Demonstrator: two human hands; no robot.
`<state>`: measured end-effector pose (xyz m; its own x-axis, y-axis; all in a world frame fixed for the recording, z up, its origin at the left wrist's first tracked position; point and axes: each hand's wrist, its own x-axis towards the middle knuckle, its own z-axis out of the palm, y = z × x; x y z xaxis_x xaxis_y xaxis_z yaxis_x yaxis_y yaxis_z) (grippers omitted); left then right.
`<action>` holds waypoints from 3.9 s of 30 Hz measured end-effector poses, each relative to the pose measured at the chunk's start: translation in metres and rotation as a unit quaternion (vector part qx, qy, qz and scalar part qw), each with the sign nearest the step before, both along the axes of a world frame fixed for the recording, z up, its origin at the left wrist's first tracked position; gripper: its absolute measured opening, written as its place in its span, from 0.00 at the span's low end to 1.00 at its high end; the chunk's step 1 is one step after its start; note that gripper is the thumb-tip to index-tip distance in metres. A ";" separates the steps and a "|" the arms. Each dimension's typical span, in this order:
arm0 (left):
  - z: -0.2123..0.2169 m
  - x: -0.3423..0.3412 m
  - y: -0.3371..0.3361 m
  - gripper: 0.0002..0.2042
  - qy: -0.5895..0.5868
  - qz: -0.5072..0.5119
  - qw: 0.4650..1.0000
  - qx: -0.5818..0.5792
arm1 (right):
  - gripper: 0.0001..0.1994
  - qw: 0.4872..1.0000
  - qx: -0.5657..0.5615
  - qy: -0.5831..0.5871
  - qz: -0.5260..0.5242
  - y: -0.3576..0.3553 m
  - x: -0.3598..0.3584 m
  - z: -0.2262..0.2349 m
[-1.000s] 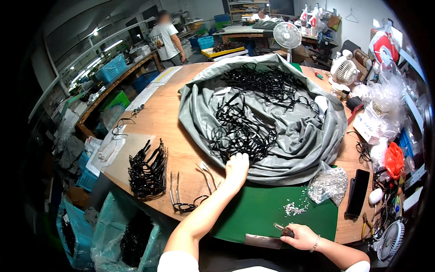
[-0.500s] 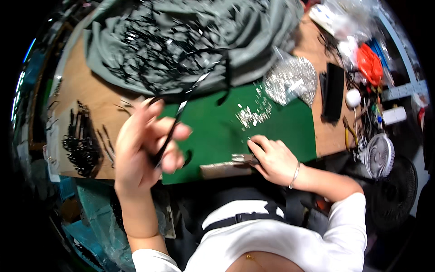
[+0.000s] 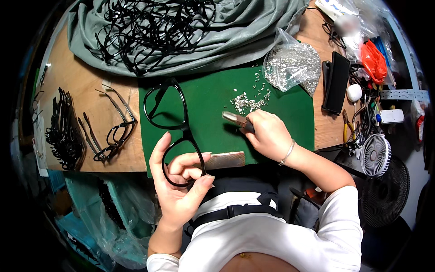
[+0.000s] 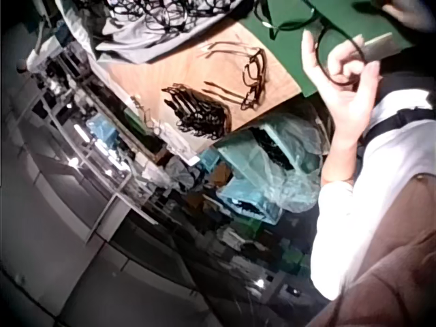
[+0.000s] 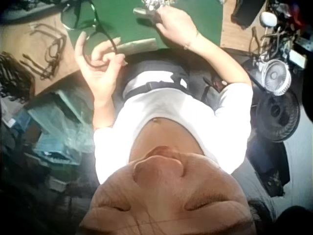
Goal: The person uses pliers to attach small metal components to the arms of black eyeglass frames. They repeatedly pick up frames, apply the pliers to the hinge area, and place the finished frames aside on the table.
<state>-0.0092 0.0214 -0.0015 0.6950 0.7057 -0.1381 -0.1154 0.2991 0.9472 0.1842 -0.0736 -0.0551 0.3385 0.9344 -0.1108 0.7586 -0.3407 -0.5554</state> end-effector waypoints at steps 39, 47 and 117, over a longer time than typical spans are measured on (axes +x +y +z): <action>0.025 0.008 -0.001 0.43 0.024 -0.092 0.995 0.006 | 0.12 0.804 -0.057 0.592 0.009 0.001 -0.016 0.087; 0.032 0.008 0.003 0.44 0.003 -0.086 0.994 -0.072 | 0.20 0.859 -0.165 0.441 0.202 -0.002 -0.010 0.092; -0.015 0.015 -0.047 0.26 0.106 -0.092 0.990 0.026 | 0.08 0.635 0.019 0.738 -0.225 0.008 -0.041 0.046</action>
